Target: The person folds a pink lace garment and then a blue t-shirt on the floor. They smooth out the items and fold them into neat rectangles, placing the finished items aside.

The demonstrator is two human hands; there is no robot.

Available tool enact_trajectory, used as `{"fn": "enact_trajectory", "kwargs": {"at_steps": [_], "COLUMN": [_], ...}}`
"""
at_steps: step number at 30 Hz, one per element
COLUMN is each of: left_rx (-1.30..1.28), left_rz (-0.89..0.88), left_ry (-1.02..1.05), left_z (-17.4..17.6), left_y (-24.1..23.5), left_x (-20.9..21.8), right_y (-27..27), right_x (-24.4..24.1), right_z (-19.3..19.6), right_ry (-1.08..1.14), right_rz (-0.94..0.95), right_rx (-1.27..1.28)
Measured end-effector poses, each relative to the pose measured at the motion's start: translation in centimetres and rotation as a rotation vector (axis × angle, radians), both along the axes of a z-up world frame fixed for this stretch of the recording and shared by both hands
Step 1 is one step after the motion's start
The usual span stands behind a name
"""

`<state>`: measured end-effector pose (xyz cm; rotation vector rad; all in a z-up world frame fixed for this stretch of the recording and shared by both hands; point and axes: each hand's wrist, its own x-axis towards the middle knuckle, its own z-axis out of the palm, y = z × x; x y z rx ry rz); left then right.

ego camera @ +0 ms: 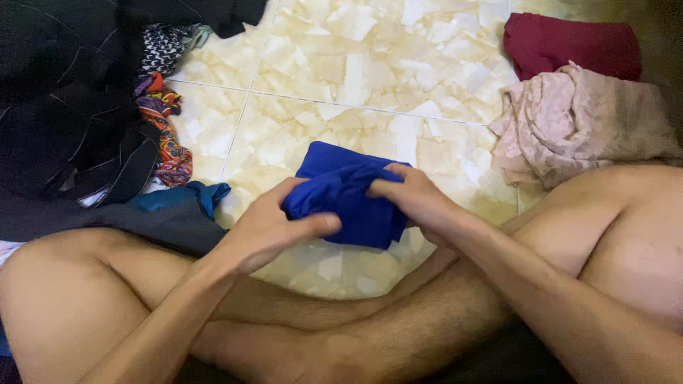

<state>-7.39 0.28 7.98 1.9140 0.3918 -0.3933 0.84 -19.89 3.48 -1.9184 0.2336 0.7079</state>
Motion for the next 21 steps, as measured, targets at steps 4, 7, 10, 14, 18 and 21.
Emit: {"fn": "enact_trajectory", "kwargs": {"at_steps": [4,7,10,14,18,21], "left_rx": [0.175,0.19,0.165,0.147,0.082,0.042], "left_rz": [-0.08,-0.009,0.059,0.111,0.112,0.203], "left_ry": [0.04,0.049,0.099,0.143,0.112,0.075], "left_z": [-0.4,-0.3,-1.0,-1.4,-2.6,-3.9], "left_y": [-0.1,-0.3,-0.3,-0.4,-0.3,0.1], "left_x": [0.3,1.6,2.9,3.2,2.8,2.3], "right_y": [-0.3,0.7,0.1,-1.1,-1.3,-1.1], "right_x": [0.3,-0.7,-0.6,0.7,1.3,0.4], "right_z": [0.9,4.9,4.7,0.7,-1.5,-1.0], "right_ry": [0.111,0.101,0.035,-0.081,-0.116,-0.41], "right_rz": [-0.138,-0.186,-0.174,-0.031,-0.034,0.082], "right_rx": [0.079,0.107,0.128,0.001,0.035,-0.076]}}
